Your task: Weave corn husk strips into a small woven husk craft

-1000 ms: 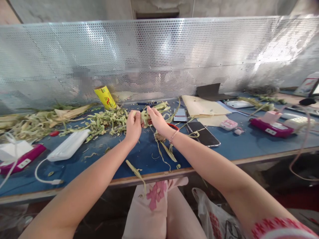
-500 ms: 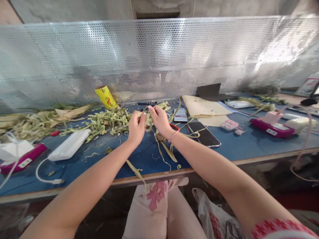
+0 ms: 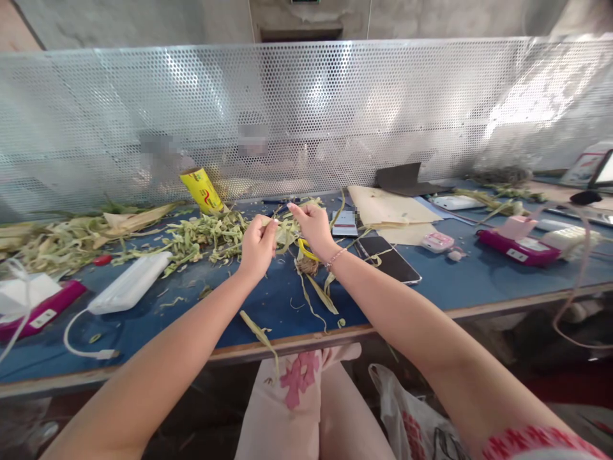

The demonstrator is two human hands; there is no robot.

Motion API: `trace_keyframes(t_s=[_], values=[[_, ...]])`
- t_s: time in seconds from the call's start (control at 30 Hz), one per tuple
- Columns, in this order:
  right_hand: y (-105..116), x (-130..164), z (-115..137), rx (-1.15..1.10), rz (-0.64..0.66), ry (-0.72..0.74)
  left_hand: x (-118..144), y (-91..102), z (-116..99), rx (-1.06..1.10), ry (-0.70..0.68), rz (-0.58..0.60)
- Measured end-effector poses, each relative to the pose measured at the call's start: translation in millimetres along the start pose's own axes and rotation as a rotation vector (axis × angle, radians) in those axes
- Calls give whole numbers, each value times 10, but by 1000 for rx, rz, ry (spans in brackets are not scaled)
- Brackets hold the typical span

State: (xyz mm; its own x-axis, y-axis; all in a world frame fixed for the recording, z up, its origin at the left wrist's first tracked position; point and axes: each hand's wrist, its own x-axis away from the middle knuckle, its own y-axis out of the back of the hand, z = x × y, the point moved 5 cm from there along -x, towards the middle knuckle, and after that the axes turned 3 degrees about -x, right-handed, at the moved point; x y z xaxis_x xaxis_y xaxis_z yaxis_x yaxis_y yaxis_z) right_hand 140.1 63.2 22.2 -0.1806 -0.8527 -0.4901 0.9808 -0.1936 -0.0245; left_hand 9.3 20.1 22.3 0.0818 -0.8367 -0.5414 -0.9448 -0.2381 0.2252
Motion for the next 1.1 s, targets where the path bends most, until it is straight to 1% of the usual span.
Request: trace_keyframes(t_s=[0.2,0.4,0.5,0.57,0.63,0.73,0.83,0.9,0.93,0.97,1.0,1.03,1.1], values=[[63,-74,-20,20,-14,21,-1,-14,-27,21,-7,74],[171,-149,-41,44,-63,12,24,-46,-65,41,-38,165],[227,-201,-83,57,-83,-13,21,-55,-66,67,-44,167],[251,-222,-102,50,-100,-17,7,-53,-50,95,-40,149],[246,-223,-111,-3,-102,-19,-14,-41,-24,121,-37,121],[168,-192,-138,-205,-35,-82,-53,-2,25,136,-43,71],[43,-133,-227,-405,85,-288,-92,43,65,143,-59,29],[-38,-79,-292,-431,200,-430,-109,61,78,149,-69,20],[-70,-54,-309,-408,264,-465,-115,65,80,150,-72,22],[-93,-34,-310,-365,323,-460,-117,68,79,149,-73,26],[-104,-22,-295,-309,364,-420,-117,68,77,144,-72,33],[-105,-15,-263,-251,385,-352,-115,66,73,135,-69,42],[-98,-6,-168,-153,384,-182,-105,58,65,110,-55,66]])
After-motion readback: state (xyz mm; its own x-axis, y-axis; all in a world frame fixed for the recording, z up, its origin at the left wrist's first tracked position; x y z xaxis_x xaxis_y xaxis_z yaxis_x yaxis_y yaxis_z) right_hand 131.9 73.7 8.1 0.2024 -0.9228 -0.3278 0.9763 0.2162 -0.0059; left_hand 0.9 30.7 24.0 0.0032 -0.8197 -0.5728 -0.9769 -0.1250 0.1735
